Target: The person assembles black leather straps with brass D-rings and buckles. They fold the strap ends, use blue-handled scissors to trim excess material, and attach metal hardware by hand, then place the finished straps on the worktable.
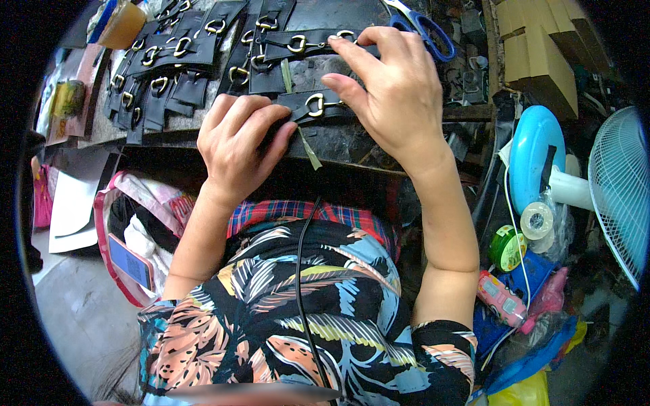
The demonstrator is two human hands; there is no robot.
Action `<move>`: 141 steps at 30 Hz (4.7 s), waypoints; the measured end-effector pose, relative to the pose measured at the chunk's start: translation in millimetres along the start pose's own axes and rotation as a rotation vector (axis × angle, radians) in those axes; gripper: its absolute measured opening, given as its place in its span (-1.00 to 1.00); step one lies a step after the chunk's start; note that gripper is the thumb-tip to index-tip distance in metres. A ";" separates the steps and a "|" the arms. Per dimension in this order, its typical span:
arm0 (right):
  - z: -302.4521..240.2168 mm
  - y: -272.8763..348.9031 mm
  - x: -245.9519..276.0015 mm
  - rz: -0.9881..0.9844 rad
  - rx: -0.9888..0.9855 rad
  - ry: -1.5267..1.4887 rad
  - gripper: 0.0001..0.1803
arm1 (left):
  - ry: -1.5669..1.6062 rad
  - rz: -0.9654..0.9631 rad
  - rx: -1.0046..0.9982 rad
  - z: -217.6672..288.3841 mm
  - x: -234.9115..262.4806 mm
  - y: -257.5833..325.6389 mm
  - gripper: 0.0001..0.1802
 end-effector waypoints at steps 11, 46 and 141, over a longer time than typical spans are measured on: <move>-34.4 9.7 -3.8 -0.097 0.072 -0.267 -0.73 | 0.097 -0.009 0.114 10.3 3.6 -4.0 -0.77; -9.7 21.4 -8.2 -0.127 -0.196 -0.823 -0.87 | 1.328 -0.129 0.900 -6.6 -5.5 -13.5 -0.67; 80.4 18.5 41.7 -0.340 -0.584 0.246 -0.60 | 1.090 0.057 0.941 0.2 25.0 20.0 -0.68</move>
Point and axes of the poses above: each hand's wrist, its own y-axis away from the middle knuckle, its own x-axis out of the back of the hand, z = x × y, the point moved 3 cm from there along -y, towards the middle knuckle, and after that the axes turned 4 degrees about y, right-handed, at the moved point
